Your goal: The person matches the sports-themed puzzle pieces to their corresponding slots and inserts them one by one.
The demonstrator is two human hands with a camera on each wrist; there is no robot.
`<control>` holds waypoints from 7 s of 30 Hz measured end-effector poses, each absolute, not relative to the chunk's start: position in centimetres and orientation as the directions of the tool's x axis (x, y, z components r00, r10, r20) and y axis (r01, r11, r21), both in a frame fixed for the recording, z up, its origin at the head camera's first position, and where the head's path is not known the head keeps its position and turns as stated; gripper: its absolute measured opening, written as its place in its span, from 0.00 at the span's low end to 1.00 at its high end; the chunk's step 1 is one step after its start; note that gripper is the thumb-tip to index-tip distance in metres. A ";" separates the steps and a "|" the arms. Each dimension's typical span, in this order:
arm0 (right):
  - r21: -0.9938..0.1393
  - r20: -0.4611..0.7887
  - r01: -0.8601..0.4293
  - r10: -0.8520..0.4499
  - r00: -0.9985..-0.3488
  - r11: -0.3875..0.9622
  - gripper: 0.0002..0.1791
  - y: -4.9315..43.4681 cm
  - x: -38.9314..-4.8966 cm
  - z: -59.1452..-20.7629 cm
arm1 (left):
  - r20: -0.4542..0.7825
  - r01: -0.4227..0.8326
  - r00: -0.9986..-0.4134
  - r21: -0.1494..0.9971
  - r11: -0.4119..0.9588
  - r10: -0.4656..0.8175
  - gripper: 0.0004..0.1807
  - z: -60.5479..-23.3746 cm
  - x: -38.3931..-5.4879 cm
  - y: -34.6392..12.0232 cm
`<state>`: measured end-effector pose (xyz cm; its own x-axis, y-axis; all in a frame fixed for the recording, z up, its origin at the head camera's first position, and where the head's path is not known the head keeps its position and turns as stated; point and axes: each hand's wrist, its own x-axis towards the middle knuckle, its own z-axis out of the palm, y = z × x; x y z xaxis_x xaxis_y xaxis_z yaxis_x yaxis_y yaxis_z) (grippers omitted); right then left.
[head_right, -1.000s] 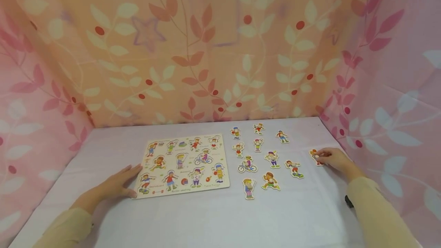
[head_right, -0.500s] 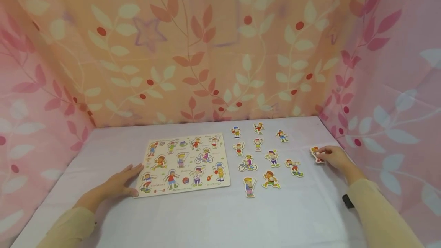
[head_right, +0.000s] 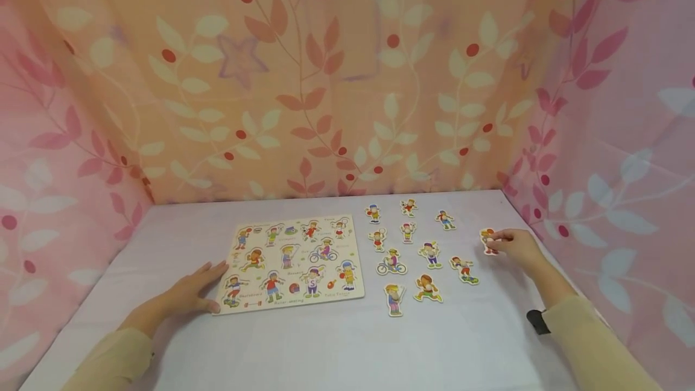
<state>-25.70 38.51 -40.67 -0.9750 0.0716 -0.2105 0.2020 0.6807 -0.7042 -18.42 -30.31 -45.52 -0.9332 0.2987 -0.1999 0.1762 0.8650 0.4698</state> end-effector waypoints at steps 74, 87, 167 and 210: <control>-0.838 -0.085 0.051 -0.038 -0.996 0.543 0.17 19.3 -27.5 -40.4 | -0.188 0.186 -0.931 0.490 0.851 0.312 0.58 -45.8 -18.1 -30.5; -0.863 -0.072 0.020 -0.084 -0.994 0.504 0.13 16.4 -27.6 -40.6 | -0.207 0.168 -0.930 0.496 0.852 0.304 0.58 -45.7 -18.0 -30.5; -0.955 -0.093 0.040 -0.169 -0.981 0.293 0.08 0.9 -28.2 -42.3 | -0.210 0.150 -0.934 0.502 0.852 0.288 0.58 -45.8 -18.1 -30.2; -0.954 -0.262 0.222 -0.203 -0.943 0.201 0.06 -11.3 -30.5 -44.2 | -0.217 0.121 -0.942 0.493 0.861 0.257 0.55 -45.6 -18.0 -30.1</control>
<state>-30.55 -11.32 -44.21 -0.9435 -0.2030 -0.2620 0.2216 0.2015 -0.9541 -17.97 -30.12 -45.64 -0.9418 0.2566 -0.2170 0.1211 0.8614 0.4933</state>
